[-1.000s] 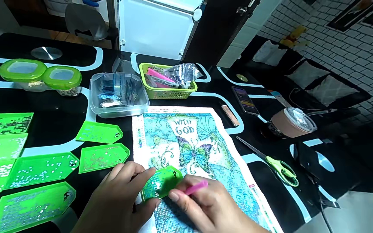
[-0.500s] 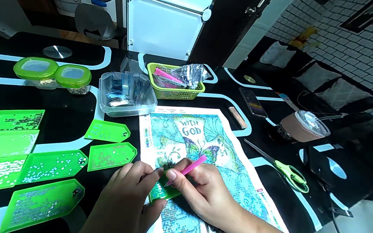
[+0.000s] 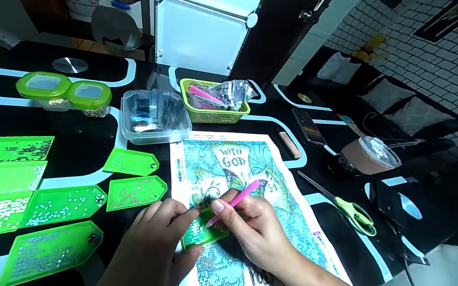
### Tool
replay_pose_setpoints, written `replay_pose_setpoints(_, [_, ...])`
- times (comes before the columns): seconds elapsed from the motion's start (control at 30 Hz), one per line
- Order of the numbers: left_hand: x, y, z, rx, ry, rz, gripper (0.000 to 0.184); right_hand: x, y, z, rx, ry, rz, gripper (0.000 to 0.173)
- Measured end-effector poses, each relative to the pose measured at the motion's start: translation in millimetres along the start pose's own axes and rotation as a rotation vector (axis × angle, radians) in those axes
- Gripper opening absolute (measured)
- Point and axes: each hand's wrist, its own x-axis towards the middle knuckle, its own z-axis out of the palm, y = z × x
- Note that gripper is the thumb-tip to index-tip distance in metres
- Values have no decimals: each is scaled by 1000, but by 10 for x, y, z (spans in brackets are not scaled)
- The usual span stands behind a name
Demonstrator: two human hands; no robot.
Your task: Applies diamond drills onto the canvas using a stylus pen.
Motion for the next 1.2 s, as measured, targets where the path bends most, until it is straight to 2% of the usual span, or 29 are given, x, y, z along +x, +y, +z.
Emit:
replay_pose_setpoints(0.17, [14,14,-61,-42,-56,-15,46,-136,-57,-111,184,65,165,24])
replay_pose_setpoints(0.27, [21,24,-97,-62,-98,-27,46,-294,-10,-155,214,98,189,25])
replay_pose_setpoints(0.53, [35,37,-148,-91,-139,-50,46,-425,112,-106,95,52,43,28])
replay_pose_setpoints(0.8, [22,26,-117,-73,-120,-44,47,-429,119,-100,-21,37,-8,28])
replay_pose_setpoints(1.07, [15,13,-94,-59,-95,-31,48,-459,0,-78,-371,-39,-256,28])
replay_pose_setpoints(1.13, [11,9,-87,-52,-84,-23,48,-453,-39,-95,-390,-77,-252,28])
replay_pose_setpoints(1.2, [9,4,-72,-55,-64,-19,47,-411,-69,-151,-290,-98,-155,29])
